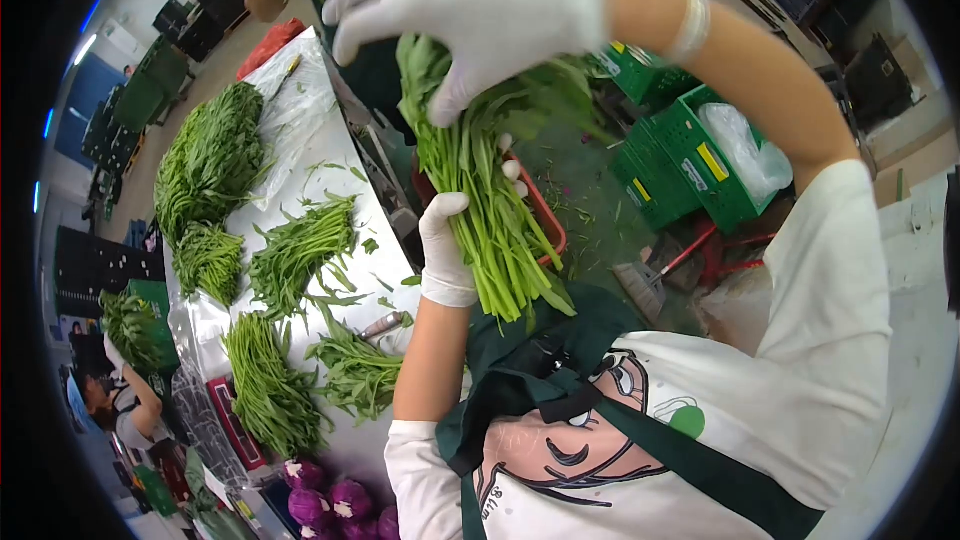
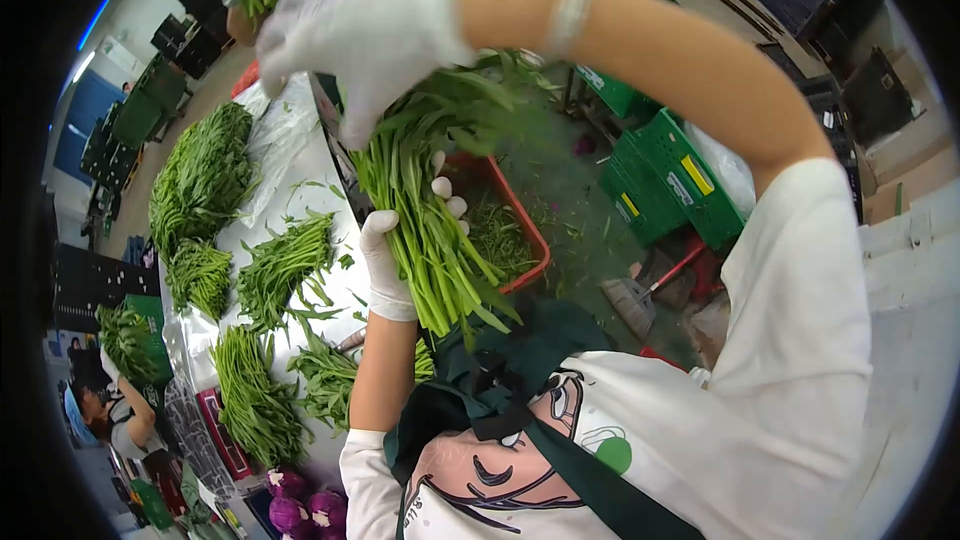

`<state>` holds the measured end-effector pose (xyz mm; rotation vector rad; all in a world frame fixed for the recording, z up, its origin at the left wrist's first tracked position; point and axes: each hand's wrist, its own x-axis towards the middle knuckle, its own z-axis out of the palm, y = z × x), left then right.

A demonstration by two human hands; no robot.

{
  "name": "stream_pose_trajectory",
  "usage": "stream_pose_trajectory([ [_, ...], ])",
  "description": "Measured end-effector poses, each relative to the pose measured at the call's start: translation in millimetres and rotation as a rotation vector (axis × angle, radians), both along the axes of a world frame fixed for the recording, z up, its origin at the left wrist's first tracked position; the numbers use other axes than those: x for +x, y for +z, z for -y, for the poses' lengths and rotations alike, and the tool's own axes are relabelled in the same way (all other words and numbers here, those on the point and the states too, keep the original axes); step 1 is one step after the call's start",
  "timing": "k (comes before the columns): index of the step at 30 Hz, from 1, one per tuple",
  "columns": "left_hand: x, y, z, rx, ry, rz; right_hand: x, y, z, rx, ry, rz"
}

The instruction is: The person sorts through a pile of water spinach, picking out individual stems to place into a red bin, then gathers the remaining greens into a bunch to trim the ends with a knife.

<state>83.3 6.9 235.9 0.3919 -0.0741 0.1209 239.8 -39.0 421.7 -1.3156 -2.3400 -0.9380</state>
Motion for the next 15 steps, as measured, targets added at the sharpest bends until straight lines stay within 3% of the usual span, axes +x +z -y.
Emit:
stream_pose_trajectory([
  [2,-6.7,-4.7,-6.8,-0.011,0.099,0.001,-17.0,-5.3,21.0,0.072,-0.005,-0.324],
  [3,-10.8,-5.5,-9.0,0.016,0.185,-0.023,-29.8,-17.2,37.0,0.103,-0.116,-0.439],
  [5,-20.3,-8.2,-11.3,0.035,0.329,-0.088,-50.6,-60.3,52.6,-0.119,-0.06,-0.874],
  [6,-23.5,-9.0,-11.5,0.028,0.388,-0.125,-55.4,-77.3,60.8,-0.289,-0.097,-0.891],
  [7,-23.5,-4.1,-8.2,0.055,0.482,-0.099,-54.3,-84.9,56.7,-0.237,-0.081,-0.843],
  [8,-23.7,1.4,-4.9,0.083,0.576,-0.073,-68.2,-111.7,66.2,-0.413,-0.222,-1.017],
  [10,-30.0,-12.5,-11.7,0.172,0.524,-0.054,-76.6,-125.0,68.1,-0.662,-0.287,-1.301],
  [13,-31.5,-8.2,-2.0,0.191,0.611,-0.09,-84.4,-141.4,64.6,-0.663,-0.281,-1.235],
  [15,-35.1,-11.8,-1.1,0.197,0.609,-0.116,-82.5,-147.2,62.8,-0.721,-0.31,-1.33],
])
